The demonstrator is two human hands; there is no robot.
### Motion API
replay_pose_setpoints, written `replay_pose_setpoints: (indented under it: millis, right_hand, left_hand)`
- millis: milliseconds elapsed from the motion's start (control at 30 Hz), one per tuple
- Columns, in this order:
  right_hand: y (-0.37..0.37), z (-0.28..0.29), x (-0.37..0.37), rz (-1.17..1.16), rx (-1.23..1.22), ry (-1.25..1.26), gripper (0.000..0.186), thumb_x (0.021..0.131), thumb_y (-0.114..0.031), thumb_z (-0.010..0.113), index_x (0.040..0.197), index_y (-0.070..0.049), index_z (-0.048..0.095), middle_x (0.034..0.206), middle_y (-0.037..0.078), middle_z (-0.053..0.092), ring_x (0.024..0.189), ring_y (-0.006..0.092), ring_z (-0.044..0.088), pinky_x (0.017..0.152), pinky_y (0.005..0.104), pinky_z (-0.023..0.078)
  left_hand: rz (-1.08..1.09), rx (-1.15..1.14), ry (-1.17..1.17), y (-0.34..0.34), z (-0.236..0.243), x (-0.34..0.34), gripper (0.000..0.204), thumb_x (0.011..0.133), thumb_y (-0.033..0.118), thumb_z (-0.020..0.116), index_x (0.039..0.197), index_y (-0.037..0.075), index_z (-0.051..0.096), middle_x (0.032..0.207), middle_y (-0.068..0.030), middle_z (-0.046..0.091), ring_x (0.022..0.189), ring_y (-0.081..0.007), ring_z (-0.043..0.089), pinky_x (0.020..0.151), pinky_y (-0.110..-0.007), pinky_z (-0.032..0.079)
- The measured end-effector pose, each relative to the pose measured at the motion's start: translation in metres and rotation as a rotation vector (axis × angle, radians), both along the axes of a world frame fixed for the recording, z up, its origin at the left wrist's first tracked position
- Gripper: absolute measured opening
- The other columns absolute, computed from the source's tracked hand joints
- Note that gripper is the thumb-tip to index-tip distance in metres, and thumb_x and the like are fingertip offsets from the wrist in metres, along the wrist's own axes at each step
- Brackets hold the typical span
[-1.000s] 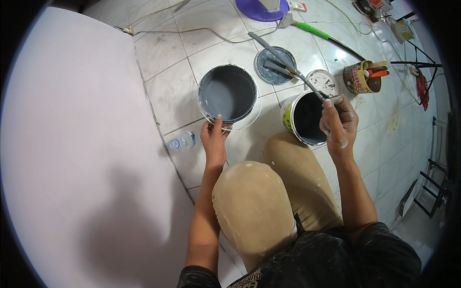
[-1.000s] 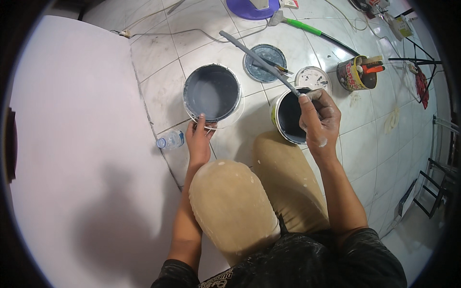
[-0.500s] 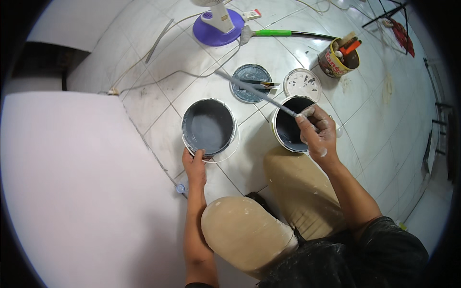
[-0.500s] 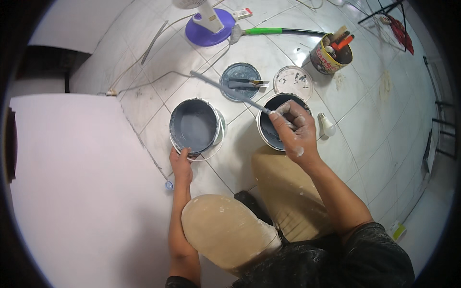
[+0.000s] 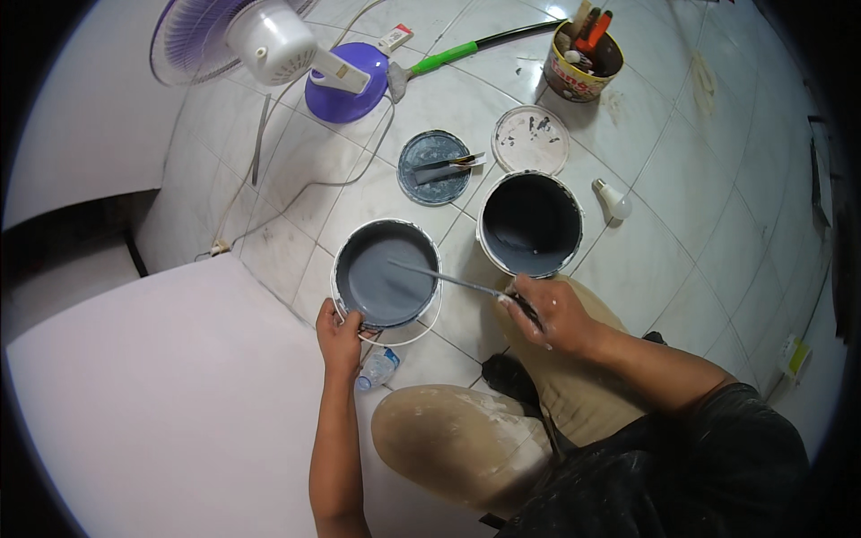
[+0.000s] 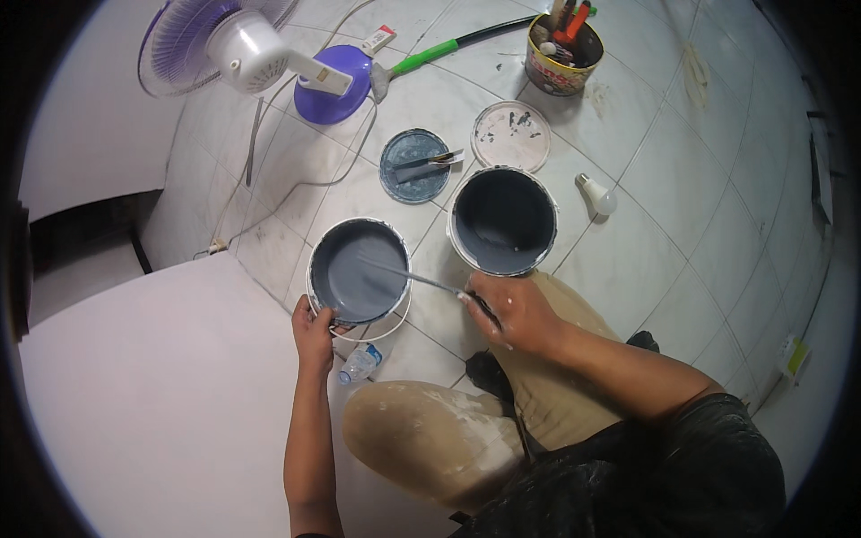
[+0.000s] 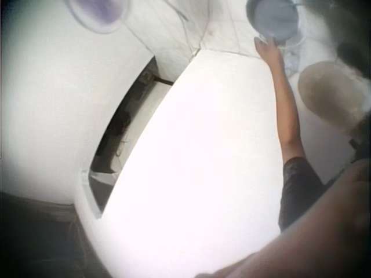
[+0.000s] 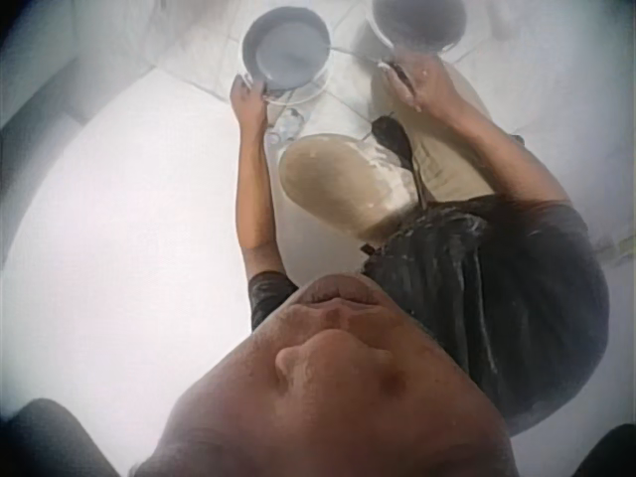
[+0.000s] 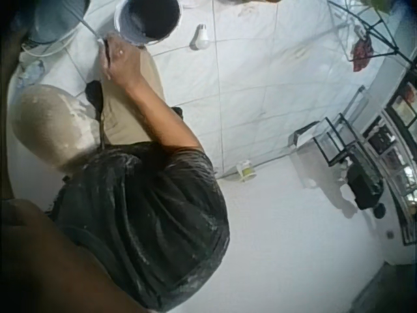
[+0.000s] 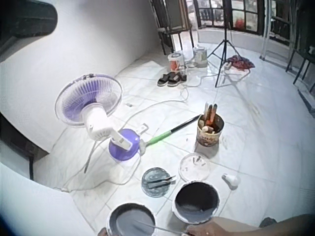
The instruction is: The person kneels on a tiled floor and mixes dark grey paint in two buckets using a metal stirrer. They pour water from a plastic bottle into one bucket, stir, then transfer some paint between buckets and continue stirring.
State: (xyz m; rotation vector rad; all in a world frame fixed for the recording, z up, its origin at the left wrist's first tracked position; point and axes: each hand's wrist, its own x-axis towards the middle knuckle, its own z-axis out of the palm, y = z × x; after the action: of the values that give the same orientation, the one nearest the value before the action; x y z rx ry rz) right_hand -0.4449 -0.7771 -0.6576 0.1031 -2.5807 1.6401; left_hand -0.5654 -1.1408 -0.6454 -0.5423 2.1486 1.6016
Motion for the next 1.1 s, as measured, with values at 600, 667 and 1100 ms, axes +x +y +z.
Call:
replay_pose_setpoints:
  millis: [600, 667, 1100]
  right_hand:
    - [0.105, 0.022, 0.103, -0.03, -0.201, -0.011, 0.018, 0.091, -0.001, 0.075, 0.105, -0.003, 0.064, 0.078, 0.014, 0.064, 0.067, 0.0361, 0.064, 0.06, 0.0447, 0.051]
    - [0.112, 0.026, 0.107, -0.019, -0.229, -0.048, 0.016, 0.092, -0.001, 0.073, 0.104, -0.003, 0.062, 0.078, 0.014, 0.064, 0.067, 0.0364, 0.065, 0.061, 0.0454, 0.051]
    - [0.117, 0.009, 0.124, 0.043, -0.308, -0.175, 0.018, 0.096, -0.007, 0.069, 0.11, -0.004, 0.058, 0.073, 0.019, 0.066, 0.066, 0.0432, 0.067, 0.061, 0.0512, 0.052]
  left_hand:
    - [-0.194, -0.194, -0.016, 0.157, 0.141, 0.004, 0.011, 0.094, -0.001, 0.061, 0.105, 0.002, 0.061, 0.089, -0.0055, 0.069, 0.065, -0.0114, 0.066, 0.057, -0.027, 0.06]
    - [-0.189, -0.162, -0.043, 0.17, 0.144, 0.003, 0.01, 0.094, 0.0, 0.061, 0.104, 0.002, 0.061, 0.086, -0.0061, 0.069, 0.062, -0.0122, 0.065, 0.056, -0.028, 0.061]
    - [-0.237, -0.3, -0.116, 0.215, 0.132, 0.002, 0.008, 0.093, 0.0, 0.064, 0.094, 0.002, 0.057, 0.076, -0.0065, 0.063, 0.052, -0.0161, 0.065, 0.049, -0.031, 0.059]
